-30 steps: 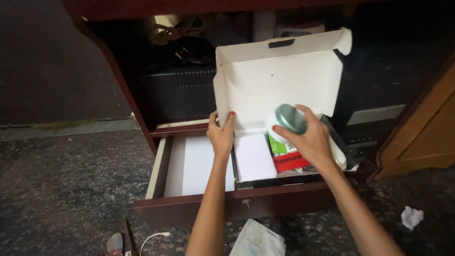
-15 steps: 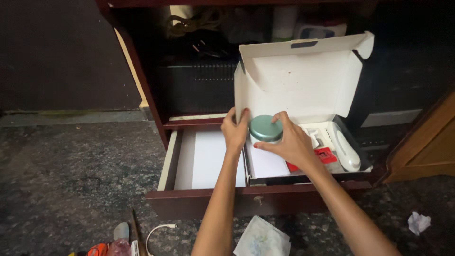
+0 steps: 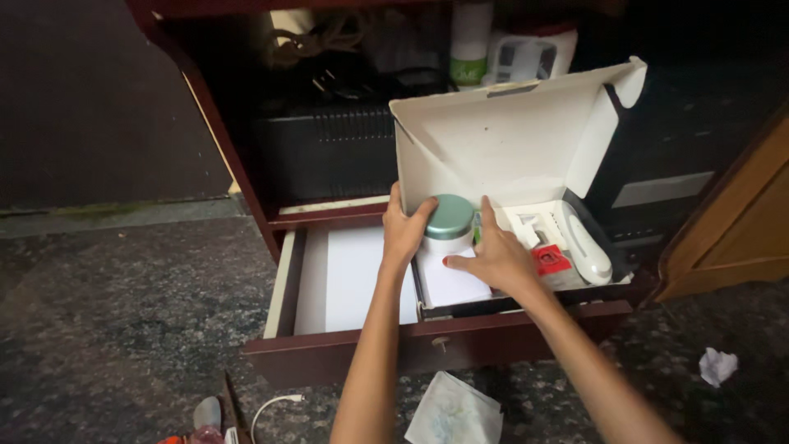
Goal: The person sits on the floor and organizes small items into a drawer. They place a small container with a green lid, an orange device with a cable, a yellow device with a cable, and a small wrapped item into a cardboard box inside the drawer.
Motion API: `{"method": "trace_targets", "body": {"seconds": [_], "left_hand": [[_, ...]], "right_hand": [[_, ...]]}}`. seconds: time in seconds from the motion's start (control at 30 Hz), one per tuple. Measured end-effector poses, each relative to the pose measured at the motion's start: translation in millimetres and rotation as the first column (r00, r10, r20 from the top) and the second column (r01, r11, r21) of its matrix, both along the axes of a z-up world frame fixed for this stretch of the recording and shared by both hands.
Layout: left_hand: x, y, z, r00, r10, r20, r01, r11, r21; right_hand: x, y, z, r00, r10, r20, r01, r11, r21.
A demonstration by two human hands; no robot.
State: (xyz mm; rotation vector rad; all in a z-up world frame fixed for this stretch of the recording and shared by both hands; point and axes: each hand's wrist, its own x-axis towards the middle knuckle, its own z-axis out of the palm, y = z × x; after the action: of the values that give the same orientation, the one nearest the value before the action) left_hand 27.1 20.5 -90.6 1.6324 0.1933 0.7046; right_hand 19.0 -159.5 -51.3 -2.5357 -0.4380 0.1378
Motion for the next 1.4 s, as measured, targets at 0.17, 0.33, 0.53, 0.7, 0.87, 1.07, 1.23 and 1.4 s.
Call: {"method": "trace_targets", "body": {"seconds": [0.17, 0.33, 0.53, 0.7, 0.87, 1.07, 1.23, 1.4], "left_hand": [[1, 0, 0, 1.000, 0.015, 0.025, -0.014, 1.000, -0.015], [-11, -6, 12, 0.982, -0.129, 0.135, 0.117, 0.989, 0.092], [-25, -6, 30, 0.976, -0.194, 0.095, 0.179, 0.973, 0.149], [-24, -3, 28, 0.960, -0.182, 0.214, 0.128, 0.962, 0.243], [-21, 2, 20, 0.968, -0.177, 0.176, 0.141, 0.970, 0.200], [-24, 4, 19, 0.990, -0.115, 0.086, 0.090, 0.965, 0.247], [-26, 2, 17, 0.988, -0.148, -0.034, 0.151, 0.986, 0.073], [-23, 4, 6, 0.984, -0.170, 0.048, 0.166, 0.983, 0.078]], "right_hand": [[20, -4, -27, 0.985, 0.062, -0.164, 0.022, 0.884, 0.467], [39, -11, -33, 0.986, 0.133, -0.100, -0.064, 0.859, 0.507], [37, -12, -23, 0.999, -0.019, 0.042, 0.010, 0.974, 0.226], [34, -17, -24, 0.996, 0.006, 0.093, -0.058, 0.826, 0.561], [26, -17, -22, 0.985, -0.072, -0.154, 0.167, 0.582, 0.796], [22, -30, -5, 0.951, -0.128, -0.281, 0.308, 0.414, 0.856], [20, -32, -9, 0.949, -0.309, -0.055, 0.305, 0.869, 0.389], [18, -27, -9, 0.892, -0.014, 0.452, 0.048, 0.997, -0.065]]}}
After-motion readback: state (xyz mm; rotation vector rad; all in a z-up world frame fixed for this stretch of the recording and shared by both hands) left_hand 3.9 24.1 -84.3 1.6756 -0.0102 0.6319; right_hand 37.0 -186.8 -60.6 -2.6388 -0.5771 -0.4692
